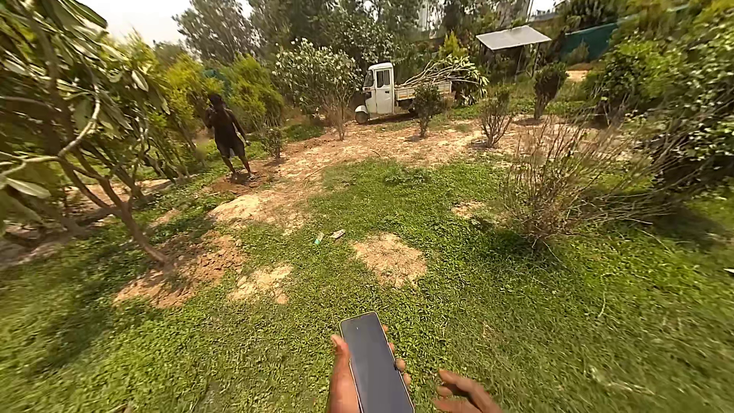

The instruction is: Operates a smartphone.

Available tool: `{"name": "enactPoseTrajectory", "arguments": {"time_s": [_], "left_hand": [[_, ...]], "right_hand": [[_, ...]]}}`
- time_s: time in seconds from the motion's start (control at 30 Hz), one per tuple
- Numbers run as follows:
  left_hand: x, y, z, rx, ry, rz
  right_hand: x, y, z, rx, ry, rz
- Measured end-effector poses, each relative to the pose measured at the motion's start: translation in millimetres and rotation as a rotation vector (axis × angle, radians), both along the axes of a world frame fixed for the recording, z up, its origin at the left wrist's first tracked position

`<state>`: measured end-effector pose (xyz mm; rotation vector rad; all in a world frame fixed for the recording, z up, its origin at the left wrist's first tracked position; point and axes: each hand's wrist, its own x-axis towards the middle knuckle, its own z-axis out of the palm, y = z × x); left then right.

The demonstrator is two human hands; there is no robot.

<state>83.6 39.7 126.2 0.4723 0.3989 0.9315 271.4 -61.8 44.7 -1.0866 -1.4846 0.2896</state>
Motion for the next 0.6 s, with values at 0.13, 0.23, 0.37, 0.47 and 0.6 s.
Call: {"name": "enactPoseTrajectory", "arguments": {"time_s": [0.13,0.23,0.37,0.47,0.6], "left_hand": [[-7.8,20.6,10.3,0.113,-0.046,-0.065],[-6.3,30.9,32.4,0.275,-0.084,-0.144],[1.1,39.0,65.5,0.46,-0.15,-0.283],[8.1,39.1,84.7,0.597,-0.175,-0.37],[14.1,32.9,99.6,0.666,-0.178,-0.417]], "right_hand": [[12.4,-1.8,7.0,-0.041,0.036,-0.052],[16.0,7.3,23.9,-0.054,0.107,-0.031],[12.1,24.7,73.3,-0.071,0.284,0.087],[8.4,41.1,98.4,-0.031,0.351,0.189],[0.1,49.8,131.6,0.013,0.379,0.306]]}}
